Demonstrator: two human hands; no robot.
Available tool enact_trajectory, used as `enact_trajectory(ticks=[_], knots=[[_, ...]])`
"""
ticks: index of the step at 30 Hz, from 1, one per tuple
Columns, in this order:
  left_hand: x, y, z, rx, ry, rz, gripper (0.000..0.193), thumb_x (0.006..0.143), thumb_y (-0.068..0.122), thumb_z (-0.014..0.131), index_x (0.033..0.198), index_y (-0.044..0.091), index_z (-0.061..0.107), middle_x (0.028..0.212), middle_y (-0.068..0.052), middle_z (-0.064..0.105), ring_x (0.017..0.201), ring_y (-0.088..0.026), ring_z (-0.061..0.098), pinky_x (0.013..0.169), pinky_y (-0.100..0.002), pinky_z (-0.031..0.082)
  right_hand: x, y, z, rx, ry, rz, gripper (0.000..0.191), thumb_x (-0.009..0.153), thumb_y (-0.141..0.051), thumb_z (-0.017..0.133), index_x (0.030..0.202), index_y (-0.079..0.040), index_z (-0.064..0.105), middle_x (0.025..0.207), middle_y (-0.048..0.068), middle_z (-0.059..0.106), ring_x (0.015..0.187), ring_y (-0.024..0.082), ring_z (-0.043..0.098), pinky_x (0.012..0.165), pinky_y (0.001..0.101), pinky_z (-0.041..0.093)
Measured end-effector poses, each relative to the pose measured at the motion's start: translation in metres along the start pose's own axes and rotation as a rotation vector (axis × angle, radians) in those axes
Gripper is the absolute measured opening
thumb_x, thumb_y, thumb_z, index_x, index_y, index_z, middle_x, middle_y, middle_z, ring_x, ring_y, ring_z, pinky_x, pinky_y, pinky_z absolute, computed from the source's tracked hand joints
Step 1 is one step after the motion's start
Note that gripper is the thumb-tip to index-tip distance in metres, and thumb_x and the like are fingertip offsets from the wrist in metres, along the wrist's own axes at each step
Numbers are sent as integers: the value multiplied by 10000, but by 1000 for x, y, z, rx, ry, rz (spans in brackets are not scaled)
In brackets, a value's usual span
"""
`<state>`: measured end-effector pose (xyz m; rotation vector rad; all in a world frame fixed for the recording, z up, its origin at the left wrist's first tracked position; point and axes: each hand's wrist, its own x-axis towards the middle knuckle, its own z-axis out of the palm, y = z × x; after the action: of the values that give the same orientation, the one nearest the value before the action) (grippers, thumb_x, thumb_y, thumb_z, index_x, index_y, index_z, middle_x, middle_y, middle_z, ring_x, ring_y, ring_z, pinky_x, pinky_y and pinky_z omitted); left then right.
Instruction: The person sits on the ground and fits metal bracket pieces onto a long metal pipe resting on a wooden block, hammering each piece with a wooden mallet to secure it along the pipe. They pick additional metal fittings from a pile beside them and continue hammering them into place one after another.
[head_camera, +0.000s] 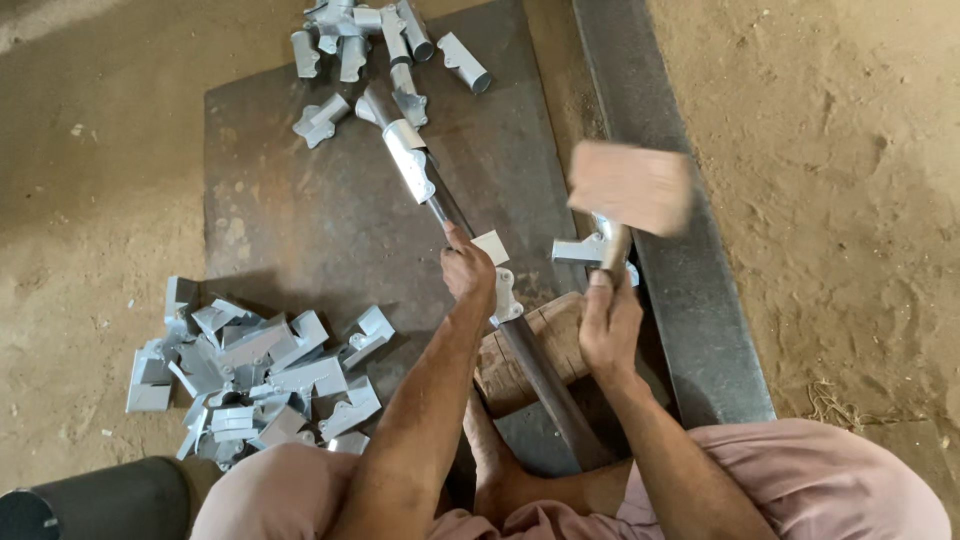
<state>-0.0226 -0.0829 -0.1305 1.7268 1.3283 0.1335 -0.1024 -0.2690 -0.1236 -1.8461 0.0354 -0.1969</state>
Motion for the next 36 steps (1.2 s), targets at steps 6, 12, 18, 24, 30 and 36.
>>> enact_trajectory(ticks=[6,12,18,24,30,36], knots=[[5,-5,-5,-98,-122,-58,901,985,701,225,1237,-49,655,1222,-295,668,1145,-473,654,982,-553,496,-1,-4,2,-134,-424,701,386,1012,-344,464,1271,-69,544,738,88,621,568,229,585,526,408,501],[17,-22,3,-171,-85,-22,940,996,731,271,1254,-92,644,1243,-339,637,1177,-510,581,994,-557,454,-1,4,0,65,-50,-210,478,1142,-358,432,1253,97,524,824,120,581,690,212,569,579,371,494],[28,-33,4,-488,-235,-81,876,942,756,337,1156,-26,668,1044,-207,700,916,-331,677,797,-470,537,-1,5,1,-234,-318,307,410,1092,-345,434,1242,23,531,767,149,591,635,307,582,539,425,481],[35,-41,6,-754,-419,-164,722,965,714,358,1013,62,665,795,-105,648,631,-249,649,582,-430,550,-1,-9,-1,-504,-347,-310,326,1070,-344,552,1024,-22,579,804,177,657,684,356,667,596,468,528],[41,-45,8,-827,-510,-279,672,1019,653,373,958,57,678,710,-77,653,611,-237,636,573,-408,542,-4,-27,-7,-25,-90,-178,463,1063,-336,487,1229,95,533,819,231,671,650,384,659,579,445,512],[41,-42,7,-996,-787,-266,479,1029,453,392,919,70,657,700,-103,655,590,-268,641,636,-479,603,0,-51,-10,-356,-532,412,418,1040,-353,455,1194,19,571,720,192,657,522,330,622,433,462,514]])
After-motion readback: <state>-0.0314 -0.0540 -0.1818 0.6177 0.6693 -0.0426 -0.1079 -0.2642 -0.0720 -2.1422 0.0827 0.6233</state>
